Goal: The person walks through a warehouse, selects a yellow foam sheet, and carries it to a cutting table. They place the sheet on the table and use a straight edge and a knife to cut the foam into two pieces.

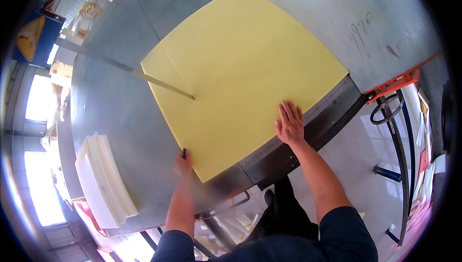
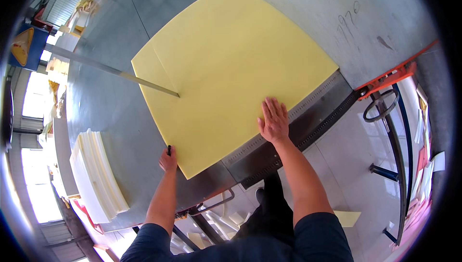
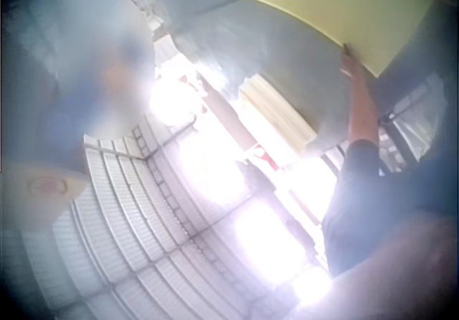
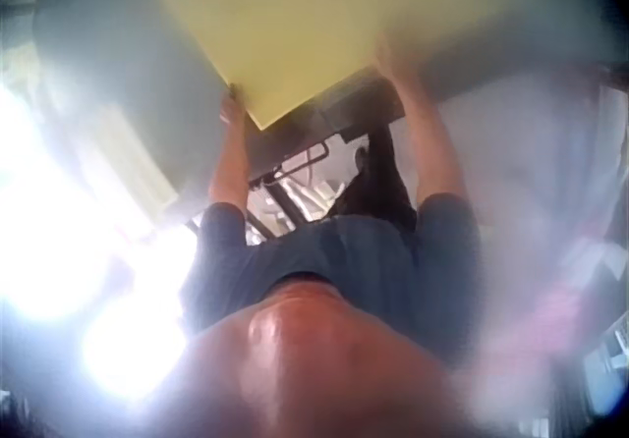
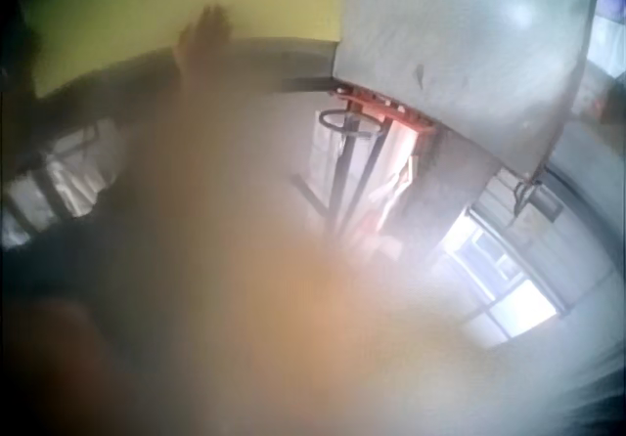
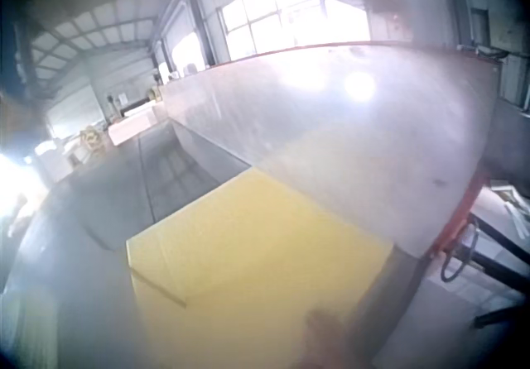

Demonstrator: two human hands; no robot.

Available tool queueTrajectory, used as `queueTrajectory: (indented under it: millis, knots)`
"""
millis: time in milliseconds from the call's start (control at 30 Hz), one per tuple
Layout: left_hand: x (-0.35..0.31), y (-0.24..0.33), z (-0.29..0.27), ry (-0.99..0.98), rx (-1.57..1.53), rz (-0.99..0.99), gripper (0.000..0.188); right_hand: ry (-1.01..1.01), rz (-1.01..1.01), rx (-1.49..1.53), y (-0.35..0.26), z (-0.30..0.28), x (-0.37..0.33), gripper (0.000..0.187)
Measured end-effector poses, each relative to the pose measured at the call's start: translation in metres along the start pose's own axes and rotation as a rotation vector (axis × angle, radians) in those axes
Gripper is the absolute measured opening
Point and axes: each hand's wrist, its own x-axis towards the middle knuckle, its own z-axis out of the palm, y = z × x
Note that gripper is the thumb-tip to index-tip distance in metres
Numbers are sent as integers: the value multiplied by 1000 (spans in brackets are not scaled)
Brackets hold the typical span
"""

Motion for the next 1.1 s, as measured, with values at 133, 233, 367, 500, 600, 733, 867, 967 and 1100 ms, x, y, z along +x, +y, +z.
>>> queueTrajectory:
  millis: [133,233,367,500,600,733,867,967,1100]
  knots:
    - [9,-17,-10,-108,20,-15,50,45,-19,20,-1,2,-4,55]
    - [-28,-6,-16,205,-83,-47,49,87,-28,23,2,-1,-9,55]
    - [-157,-6,-15,289,-169,-81,29,118,-27,42,6,2,-9,53]
    - [-296,21,-14,18,-255,205,13,179,-39,56,16,6,-16,52]
    - [-332,2,7,-111,-36,126,35,204,-49,78,12,11,-19,52]
    - [-326,12,30,-225,64,10,44,252,-57,97,11,13,-21,51]
    - [-316,4,35,-255,73,47,56,213,-47,71,13,17,-16,52]
    - [-314,3,32,-364,163,-2,54,298,-71,93,17,21,-20,54]
    - [-318,-8,33,-413,174,16,50,192,-72,91,16,9,-25,55]
